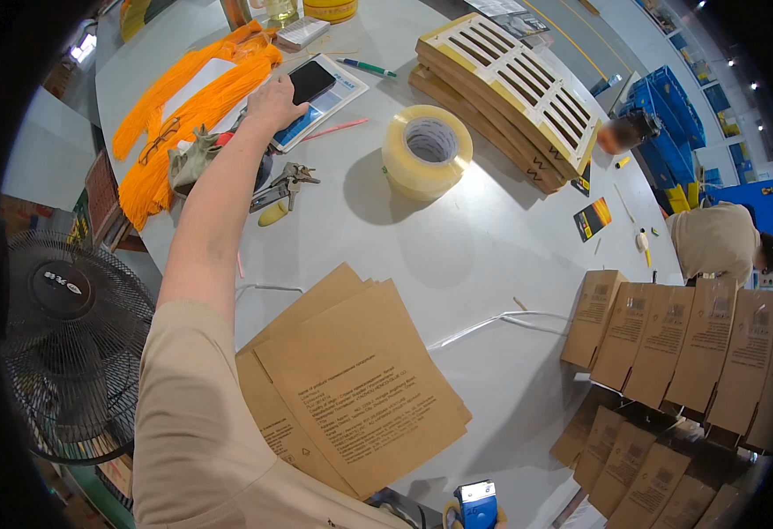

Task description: The person assembles flat cardboard sheets into small boxes by folding and taping the seams with a handheld tape dispenser. They repeatedly pick up sheets, fold them into box shapes, and secure the edges with tape, stacking the finished boxes on the table.

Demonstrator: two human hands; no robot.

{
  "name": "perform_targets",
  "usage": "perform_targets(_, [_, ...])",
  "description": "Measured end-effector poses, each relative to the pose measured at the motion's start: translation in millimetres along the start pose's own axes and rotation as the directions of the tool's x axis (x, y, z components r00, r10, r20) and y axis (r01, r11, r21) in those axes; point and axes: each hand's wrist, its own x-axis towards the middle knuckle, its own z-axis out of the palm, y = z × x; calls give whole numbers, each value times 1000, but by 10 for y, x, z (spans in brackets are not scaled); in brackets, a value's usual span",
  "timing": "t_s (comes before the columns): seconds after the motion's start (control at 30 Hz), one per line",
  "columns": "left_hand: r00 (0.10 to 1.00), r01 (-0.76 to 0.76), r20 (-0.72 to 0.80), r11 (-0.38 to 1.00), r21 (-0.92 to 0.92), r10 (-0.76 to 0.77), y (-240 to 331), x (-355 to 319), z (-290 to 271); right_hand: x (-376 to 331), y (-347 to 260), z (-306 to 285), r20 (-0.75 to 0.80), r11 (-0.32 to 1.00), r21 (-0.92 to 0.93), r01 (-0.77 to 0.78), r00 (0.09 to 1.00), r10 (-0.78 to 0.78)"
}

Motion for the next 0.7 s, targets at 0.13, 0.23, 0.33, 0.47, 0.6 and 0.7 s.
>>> perform_targets(0.13, [1000,1,-4,1000,-21,-1,-36,15,17,-9,-75,-25,14,997,70,-34,999,33])
perform_targets(0.23, [1000,2,-17,1000,-15,-2,-73,-1,27,10,-209,-69,19,993,106,-48,999,47])
perform_targets(0.33, [1000,10,-29,1000,7,-9,-97,-49,15,33,-352,-136,17,988,136,-67,998,65])
perform_targets(0.47, [999,35,-31,997,65,-33,-57,-188,-80,60,-468,-223,33,980,130,-150,989,147])
perform_targets(0.6, [1000,-8,-21,994,110,10,118,-471,-254,136,-443,-268,-33,968,244,-64,997,74])
perform_targets(0.7, [986,-169,7,984,48,168,319,-832,-406,270,-404,-294,-108,937,345,46,994,-9])
